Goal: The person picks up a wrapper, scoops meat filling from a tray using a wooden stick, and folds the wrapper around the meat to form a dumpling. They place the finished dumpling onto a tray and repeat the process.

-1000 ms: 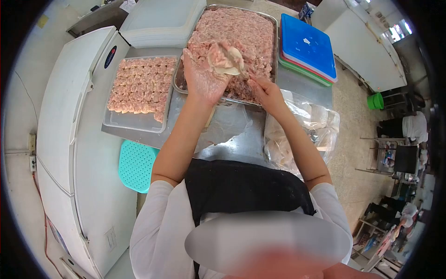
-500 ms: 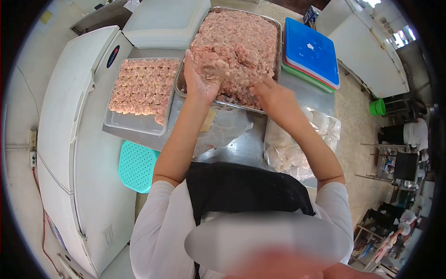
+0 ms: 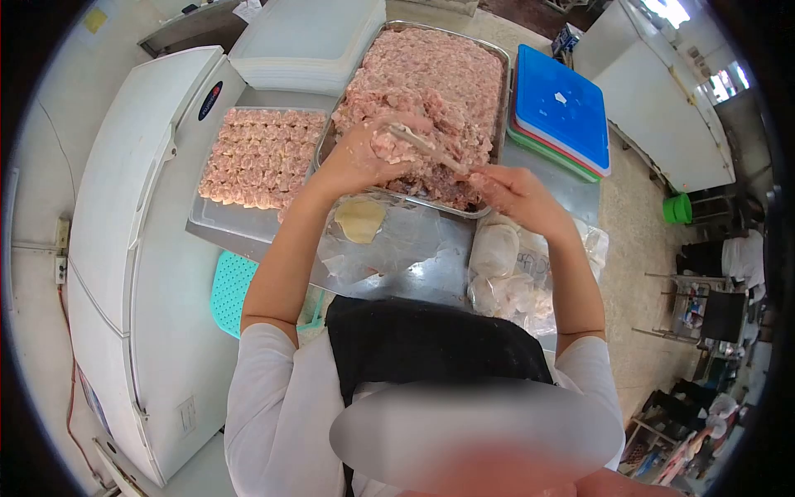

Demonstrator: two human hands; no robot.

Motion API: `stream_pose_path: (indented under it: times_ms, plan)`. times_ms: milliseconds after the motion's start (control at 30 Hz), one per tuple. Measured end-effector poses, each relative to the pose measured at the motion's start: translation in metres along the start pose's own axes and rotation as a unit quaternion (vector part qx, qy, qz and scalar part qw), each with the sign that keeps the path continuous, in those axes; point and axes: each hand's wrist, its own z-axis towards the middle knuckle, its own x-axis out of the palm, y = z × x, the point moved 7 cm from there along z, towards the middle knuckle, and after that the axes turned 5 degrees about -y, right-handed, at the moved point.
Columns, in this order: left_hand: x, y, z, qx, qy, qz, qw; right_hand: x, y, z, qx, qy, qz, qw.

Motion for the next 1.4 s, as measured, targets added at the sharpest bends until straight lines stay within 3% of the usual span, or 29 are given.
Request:
stream_pose_path:
  times_ms: [67,100,167,200,267,300,333,367,433,467,500,567,633,700,733,767,800,867,967,1033,1067,1133,1200,1233,1267,1300,1367,1400]
  plan:
    - [0.009,0.014,-0.002,-0.048,0.112,0.001,0.993,0.008,-0.015,0.002,0.002,-0.008,-0.023,1.000]
    - [0.009,0.014,-0.002,-0.049,0.112,0.001,0.992,0.013,-0.023,0.006,-0.030,-0.006,-0.037,0.999]
    - [0.013,0.004,-0.002,0.039,0.139,0.095,0.985,0.015,-0.043,0.015,-0.063,-0.004,-0.051,0.997]
    - [0.016,0.011,-0.002,0.038,0.140,0.096,0.985,0.012,-0.056,0.022,-0.071,-0.001,-0.071,0.995]
    - [0.023,0.063,-0.010,-0.131,0.145,0.064,0.979,0.010,-0.056,0.021,-0.079,0.003,-0.090,0.993]
    - [0.027,0.072,-0.012,-0.132,0.143,0.066,0.979,-0.003,-0.042,0.017,-0.089,-0.086,-0.237,0.964]
    - [0.021,0.080,-0.010,-0.140,0.073,0.072,0.985,-0.013,-0.028,0.013,-0.098,-0.173,-0.377,0.905]
    - [0.013,0.087,-0.010,-0.148,0.002,0.078,0.986,-0.006,-0.026,0.010,-0.101,-0.172,-0.377,0.904]
    - [0.015,0.091,-0.006,-0.141,0.025,0.093,0.985,0.015,-0.018,0.003,-0.192,-0.208,-0.341,0.896]
    - [0.020,0.092,-0.007,-0.134,0.052,0.105,0.984,0.026,-0.043,0.016,-0.120,-0.189,-0.327,0.918]
    - [0.022,0.084,-0.010,-0.135,0.057,0.104,0.984,0.026,-0.060,0.018,-0.115,-0.190,-0.326,0.919]
    - [0.017,0.077,-0.018,-0.252,0.065,0.156,0.953,0.008,-0.093,0.028,-0.061,-0.155,-0.377,0.911]
    - [0.012,0.083,-0.030,-0.285,0.068,0.092,0.952,-0.011,-0.078,0.014,-0.029,-0.127,-0.384,0.914]
    - [0.017,0.081,-0.036,-0.317,0.069,0.025,0.945,-0.024,-0.070,0.006,-0.018,-0.092,-0.219,0.971]
    - [0.014,0.052,-0.021,-0.149,0.009,0.044,0.988,-0.029,-0.060,0.002,-0.018,-0.094,-0.221,0.971]
    - [0.009,0.020,-0.014,0.024,-0.053,0.063,0.996,-0.027,-0.050,-0.002,-0.018,-0.070,-0.127,0.989]
    - [0.008,0.015,-0.010,0.024,-0.054,0.063,0.996,-0.021,-0.043,-0.004,-0.017,-0.044,-0.031,0.998]
    - [0.020,0.016,-0.007,-0.042,0.048,0.120,0.991,0.005,-0.042,0.003,-0.049,-0.048,-0.027,0.997]
    - [0.024,0.023,-0.002,-0.083,0.128,0.123,0.981,0.007,-0.054,0.013,-0.098,-0.052,-0.026,0.994]
    - [0.027,0.063,-0.005,-0.112,0.091,0.103,0.984,-0.015,-0.054,0.020,-0.103,-0.107,-0.222,0.964]
    - [0.023,0.078,-0.006,-0.143,0.052,0.083,0.985,-0.010,-0.045,0.017,-0.107,-0.108,-0.223,0.963]
    - [0.023,0.080,-0.003,-0.175,0.049,0.064,0.981,-0.006,-0.017,0.000,-0.143,-0.229,-0.253,0.929]
    - [0.025,0.077,0.000,-0.209,0.049,0.041,0.976,0.010,-0.069,0.022,-0.146,-0.228,-0.279,0.921]
    - [0.024,0.070,0.001,-0.216,0.068,0.138,0.964,0.015,-0.068,0.027,-0.142,-0.228,-0.304,0.914]
    - [0.025,0.067,0.002,-0.218,0.083,0.233,0.944,0.002,-0.087,0.030,0.006,-0.155,-0.391,0.907]
    - [0.021,0.066,0.002,-0.214,0.080,0.235,0.945,-0.010,-0.080,0.029,0.002,-0.159,-0.393,0.906]
    - [0.020,0.069,-0.014,-0.290,0.063,-0.001,0.955,-0.032,-0.082,0.014,-0.012,-0.160,-0.359,0.919]
    - [0.017,0.068,-0.015,-0.290,0.067,-0.003,0.955,-0.041,-0.080,0.012,-0.011,-0.161,-0.330,0.930]
